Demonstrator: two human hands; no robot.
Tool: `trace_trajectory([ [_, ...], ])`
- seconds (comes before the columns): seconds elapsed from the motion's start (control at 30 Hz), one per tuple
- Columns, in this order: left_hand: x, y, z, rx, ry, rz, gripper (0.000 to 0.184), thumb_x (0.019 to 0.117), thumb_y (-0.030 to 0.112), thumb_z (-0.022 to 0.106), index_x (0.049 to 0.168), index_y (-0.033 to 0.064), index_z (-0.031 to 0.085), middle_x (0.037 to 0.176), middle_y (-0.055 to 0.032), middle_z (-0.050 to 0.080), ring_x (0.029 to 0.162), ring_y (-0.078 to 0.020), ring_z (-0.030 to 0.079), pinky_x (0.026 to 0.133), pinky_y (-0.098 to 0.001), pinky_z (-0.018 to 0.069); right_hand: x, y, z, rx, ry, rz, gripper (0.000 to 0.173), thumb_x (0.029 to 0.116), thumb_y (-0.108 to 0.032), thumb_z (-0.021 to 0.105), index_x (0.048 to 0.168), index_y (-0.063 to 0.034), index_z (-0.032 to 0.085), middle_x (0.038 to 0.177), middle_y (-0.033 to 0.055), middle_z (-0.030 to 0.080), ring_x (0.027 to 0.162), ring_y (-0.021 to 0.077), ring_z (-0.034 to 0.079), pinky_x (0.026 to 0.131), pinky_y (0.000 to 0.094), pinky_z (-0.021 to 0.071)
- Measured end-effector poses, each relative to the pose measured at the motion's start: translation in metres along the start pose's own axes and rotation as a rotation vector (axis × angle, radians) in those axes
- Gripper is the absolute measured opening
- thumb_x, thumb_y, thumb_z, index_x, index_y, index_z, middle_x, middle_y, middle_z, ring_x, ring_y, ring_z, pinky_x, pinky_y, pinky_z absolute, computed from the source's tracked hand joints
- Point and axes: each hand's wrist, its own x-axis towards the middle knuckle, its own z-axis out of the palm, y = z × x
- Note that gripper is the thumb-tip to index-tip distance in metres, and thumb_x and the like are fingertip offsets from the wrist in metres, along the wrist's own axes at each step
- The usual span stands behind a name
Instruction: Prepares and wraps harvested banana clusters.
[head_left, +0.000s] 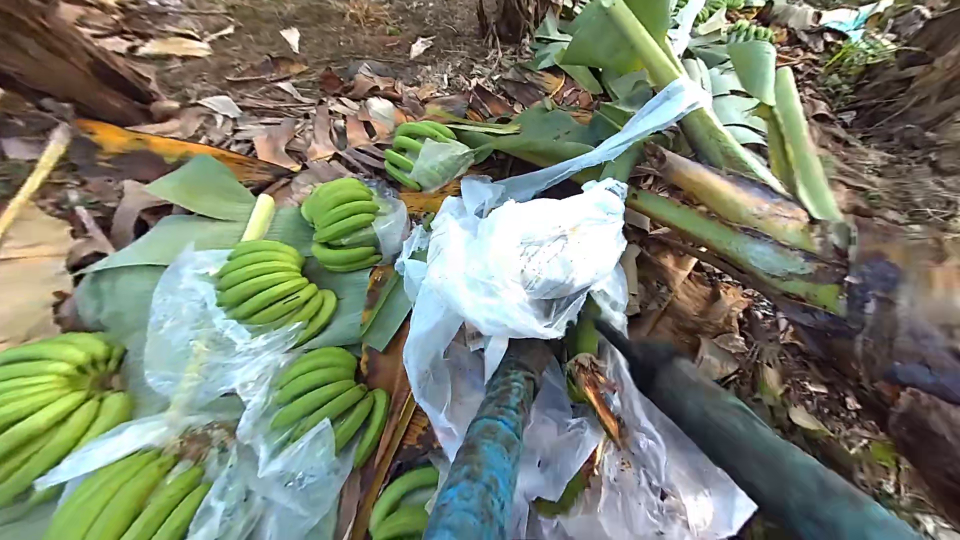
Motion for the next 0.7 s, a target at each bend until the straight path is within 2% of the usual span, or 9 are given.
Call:
trace_trajectory([
  [0.03,-0.004,-0.004,-0.001,-0.034,0.077,0.023,0.055,0.1024,0.043,0.058,0.135,-0.0001,0.064,0.142,-0.0233,0.060,0.138,-0.0381,0.053,0.117,-0.0555,0.0371,-0.031,0.039,0.011,-0.020,0.093,0.029,0.070,0.1002,-0.023,0.055,0.160,-0.0474,0.027,0.108,0.0221,0.072,0.094,0.0460,0.069,0.080,0.0667,0.0543],
  [0.1,-0.021,-0.020,0.009,-0.108,0.141,0.065,0.049,0.1021,0.034,0.060,0.134,-0.0025,0.063,0.141,-0.0239,0.060,0.137,-0.0375,0.052,0.119,-0.0524,0.0364,-0.110,0.094,0.012,-0.034,0.007,0.217,0.071,0.1006,-0.025,0.054,0.158,-0.0550,0.024,0.111,0.0229,0.073,0.098,0.0486,0.069,0.083,0.0707,0.0522],
  [0.2,-0.013,-0.010,0.016,0.047,-0.017,0.101,0.056,0.1038,0.035,0.058,0.146,-0.0010,0.053,0.155,-0.0250,0.048,0.148,-0.0414,0.040,0.123,-0.0586,0.0268,-0.202,0.119,-0.008,0.007,0.035,0.170,0.069,0.1015,-0.019,0.053,0.162,-0.0407,0.027,0.122,0.0202,0.072,0.093,0.0473,0.072,0.078,0.0698,0.0557],
  [0.3,-0.016,-0.008,0.034,0.109,0.084,0.165,0.056,0.1018,0.043,0.059,0.139,0.0016,0.061,0.147,-0.0240,0.056,0.141,-0.0429,0.048,0.119,-0.0613,0.0329,-0.196,0.100,0.023,0.104,0.248,0.037,0.067,0.0984,-0.018,0.056,0.158,-0.0409,0.038,0.115,0.0132,0.075,0.084,0.0405,0.074,0.071,0.0671,0.0577],
  [0.4,-0.033,0.011,0.023,0.066,0.083,0.115,0.060,0.1001,0.048,0.059,0.142,0.0052,0.060,0.151,-0.0206,0.054,0.146,-0.0387,0.044,0.123,-0.0570,0.0277,-0.173,0.112,0.041,0.336,0.553,0.002,0.063,0.0988,-0.023,0.051,0.160,-0.0248,0.037,0.135,0.0079,0.068,0.098,0.0294,0.074,0.080,0.0594,0.0608],
  [0.47,-0.054,0.028,0.013,0.018,-0.013,0.067,0.061,0.1029,0.045,0.056,0.146,0.0025,0.055,0.155,-0.0200,0.050,0.150,-0.0360,0.038,0.126,-0.0520,0.0220,-0.176,0.122,0.034,0.466,0.674,0.085,0.067,0.0971,-0.027,0.052,0.162,-0.0236,0.034,0.125,0.0130,0.071,0.086,0.0309,0.073,0.072,0.0611,0.0578],
  [0.53,-0.069,0.040,0.015,-0.063,-0.008,0.034,0.056,0.1029,0.037,0.059,0.145,0.0004,0.056,0.154,-0.0197,0.051,0.150,-0.0341,0.038,0.126,-0.0456,0.0212,-0.192,0.118,0.027,0.385,0.606,0.039,0.065,0.0964,-0.026,0.054,0.159,-0.0236,0.039,0.126,0.0120,0.071,0.092,0.0339,0.074,0.075,0.0638,0.0584],
  [0.6,-0.059,0.038,0.033,0.084,0.004,0.094,0.054,0.1056,0.039,0.049,0.145,0.0030,0.056,0.153,-0.0196,0.052,0.148,-0.0376,0.041,0.125,-0.0532,0.0248,-0.204,0.101,0.027,0.325,0.355,0.031,0.063,0.0962,-0.019,0.060,0.157,-0.0250,0.044,0.120,0.0156,0.073,0.094,0.0413,0.074,0.080,0.0687,0.0565],
  [0.7,-0.061,0.044,0.017,0.178,-0.082,0.106,0.058,0.1057,0.043,0.045,0.146,0.0020,0.054,0.152,-0.0229,0.052,0.146,-0.0405,0.043,0.122,-0.0586,0.0290,-0.196,0.080,0.041,0.305,0.075,0.120,0.069,0.0981,-0.021,0.058,0.162,-0.0309,0.033,0.117,0.0209,0.073,0.096,0.0466,0.072,0.085,0.0711,0.0525],
])
